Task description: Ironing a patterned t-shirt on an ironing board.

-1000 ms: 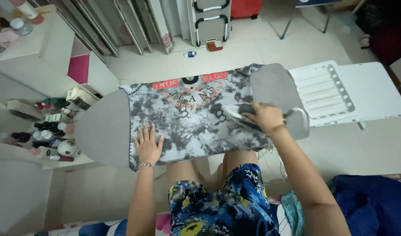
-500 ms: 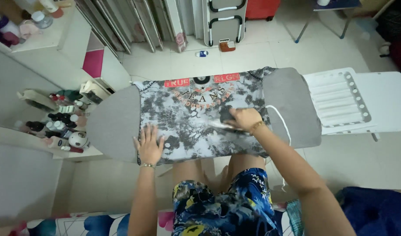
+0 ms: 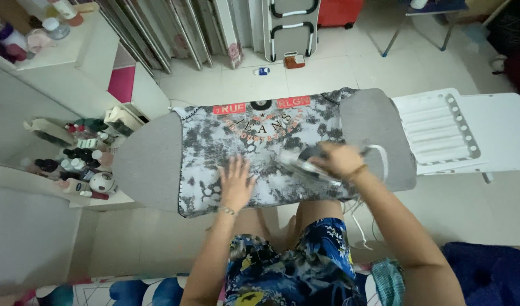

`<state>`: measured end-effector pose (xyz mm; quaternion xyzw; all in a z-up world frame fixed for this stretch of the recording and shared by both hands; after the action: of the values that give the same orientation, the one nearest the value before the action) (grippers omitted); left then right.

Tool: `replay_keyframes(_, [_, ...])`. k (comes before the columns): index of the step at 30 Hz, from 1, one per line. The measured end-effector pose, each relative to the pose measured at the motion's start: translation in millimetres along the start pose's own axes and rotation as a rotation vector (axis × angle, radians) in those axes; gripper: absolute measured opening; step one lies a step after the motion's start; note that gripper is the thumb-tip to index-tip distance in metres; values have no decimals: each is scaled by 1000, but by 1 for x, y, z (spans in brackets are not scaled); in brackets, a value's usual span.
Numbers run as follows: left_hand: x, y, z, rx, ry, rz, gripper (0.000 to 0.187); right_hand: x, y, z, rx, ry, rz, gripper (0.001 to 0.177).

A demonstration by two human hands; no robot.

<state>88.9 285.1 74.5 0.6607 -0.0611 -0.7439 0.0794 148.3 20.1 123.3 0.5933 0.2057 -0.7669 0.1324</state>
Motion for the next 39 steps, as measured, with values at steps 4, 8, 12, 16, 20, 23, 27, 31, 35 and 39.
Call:
replay_keyframes(4, [34,45,-2,189,-61,18,61,-47,135,51,436,650,-299,44])
replay_keyframes(8, [35,52,-3,233,-58,59,63,-46,241,107,481,1121,-794,27])
replay_keyframes(12, [39,53,-5,248,-49,30,64,-66,236,140,553,1195,-903,17])
replay_keyframes(16, [37,56,-6,244,-114,-108,70,-34,291,151,551,1456,-1114,34])
replay_keyframes(20, [39,54,-7,224,-133,-125,70,-31,299,156,377,1642,-1121,37])
replay_keyframes(23, [43,53,-9,248,-62,-134,70,6,346,145,527,1590,-1078,59])
replay_keyframes(27, [40,54,-7,218,-122,-118,70,-56,337,137,783,1282,-400,29])
replay_keyframes(31, [42,53,-7,236,-83,-112,70,-18,371,71,1009,454,2,56])
replay_keyframes(35, [37,55,-6,232,-101,-115,70,2,389,49,1031,259,55,52])
replay_keyframes(39, [39,54,-7,238,-51,-117,71,-3,394,36,1007,287,35,52])
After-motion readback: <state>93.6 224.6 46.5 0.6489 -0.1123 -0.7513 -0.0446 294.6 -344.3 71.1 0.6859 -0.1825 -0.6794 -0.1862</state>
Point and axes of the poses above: each hand's wrist, its own z-axis away from the middle knuckle, its own x-axis out of the palm, y = z × x, the point moved 10 cm from there along -z, towards the middle knuckle, and after that the axes turned 2 degrees about y, right-handed, at the moved point
